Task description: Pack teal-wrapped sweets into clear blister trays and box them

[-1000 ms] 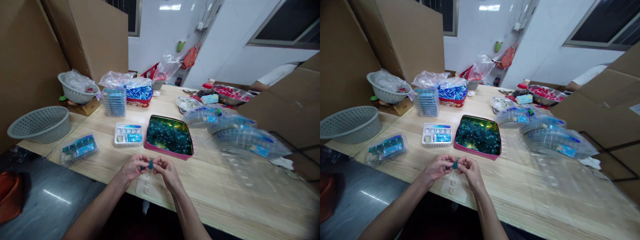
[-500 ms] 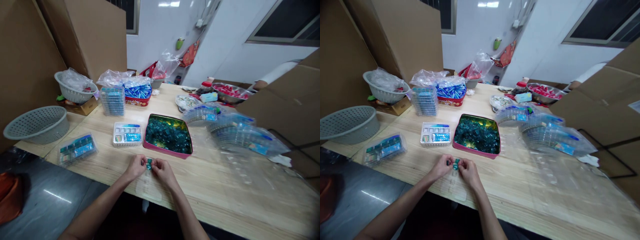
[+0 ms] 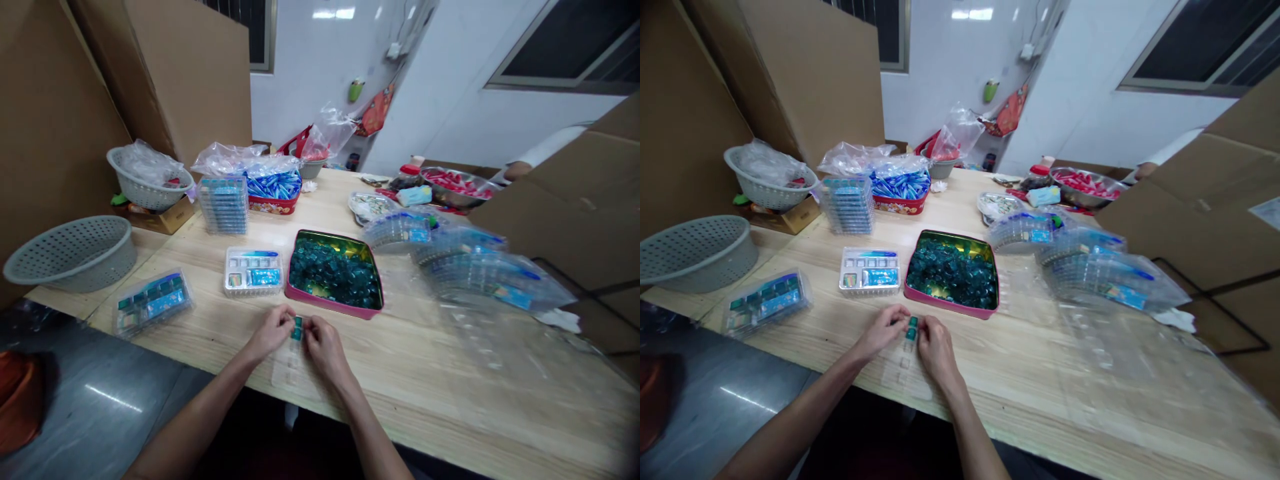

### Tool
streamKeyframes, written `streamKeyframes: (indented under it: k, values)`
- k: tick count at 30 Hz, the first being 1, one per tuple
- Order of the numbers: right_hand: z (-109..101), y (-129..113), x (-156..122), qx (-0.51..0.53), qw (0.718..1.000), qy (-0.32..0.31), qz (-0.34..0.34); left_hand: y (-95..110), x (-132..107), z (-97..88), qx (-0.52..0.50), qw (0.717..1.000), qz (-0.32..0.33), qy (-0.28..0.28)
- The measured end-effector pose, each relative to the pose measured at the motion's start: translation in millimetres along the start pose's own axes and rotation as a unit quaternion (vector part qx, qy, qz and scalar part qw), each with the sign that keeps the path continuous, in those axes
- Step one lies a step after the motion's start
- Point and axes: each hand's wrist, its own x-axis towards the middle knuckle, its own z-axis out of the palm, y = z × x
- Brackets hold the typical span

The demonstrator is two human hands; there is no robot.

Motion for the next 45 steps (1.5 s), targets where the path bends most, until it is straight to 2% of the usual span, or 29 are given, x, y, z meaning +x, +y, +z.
streamKeyframes:
  k: [1, 3, 6, 10, 14, 18, 20, 24, 27, 30, 36, 45]
  values:
    - [-2.7, -2.0, 0.1, 0.038, 0.999, -0.001, 0.006, 4.0, -1.1, -3.6, -0.102, 0.994, -0.028, -0.010]
    - [-7.8, -10.0, 0.0, 0.121, 0.992, -0.012, 0.020, 12.5, -4.1, -8.9, -0.265, 0.961, -0.071, -0.036]
    - [-12.9, -28.0, -0.8, 0.198, 0.979, -0.052, 0.011, 22.2, -9.4, -9.5, -0.345, 0.933, -0.083, -0.059]
    - [-15.4, -45.3, -0.8, 0.169, 0.983, -0.063, -0.019, 25.0, -17.4, -0.2, -0.312, 0.947, -0.072, -0.040]
    - [-12.9, -46.8, -4.1, 0.150, 0.987, -0.060, -0.024, 23.1, -24.4, 8.8, -0.257, 0.964, -0.060, 0.002]
    - [-6.3, -46.5, -12.3, 0.090, 0.996, 0.012, -0.027, 21.4, -27.9, 14.6, -0.215, 0.975, -0.001, 0.053]
    - [-4.0, -49.0, -15.7, 0.075, 0.996, 0.027, -0.033, 20.5, -28.9, 17.4, -0.206, 0.976, 0.029, 0.064]
    - [-2.6, -56.1, -18.2, 0.102, 0.993, 0.012, -0.062, 18.4, -30.4, 22.6, -0.193, 0.975, 0.056, 0.089]
    - [-3.6, -57.2, -17.7, 0.167, 0.984, 0.012, -0.063, 17.7, -30.1, 22.3, -0.250, 0.962, 0.052, 0.092]
    - [-8.2, -52.3, -17.1, 0.230, 0.973, 0.007, -0.028, 18.9, -30.0, 15.0, -0.286, 0.955, 0.030, 0.077]
    - [-18.9, -39.4, -18.1, 0.283, 0.959, -0.008, 0.019, 20.9, -34.8, -4.1, -0.238, 0.971, 0.018, 0.033]
    - [-19.3, -36.0, -20.4, 0.339, 0.938, -0.047, 0.043, 23.2, -36.8, -10.3, -0.305, 0.950, 0.003, -0.064]
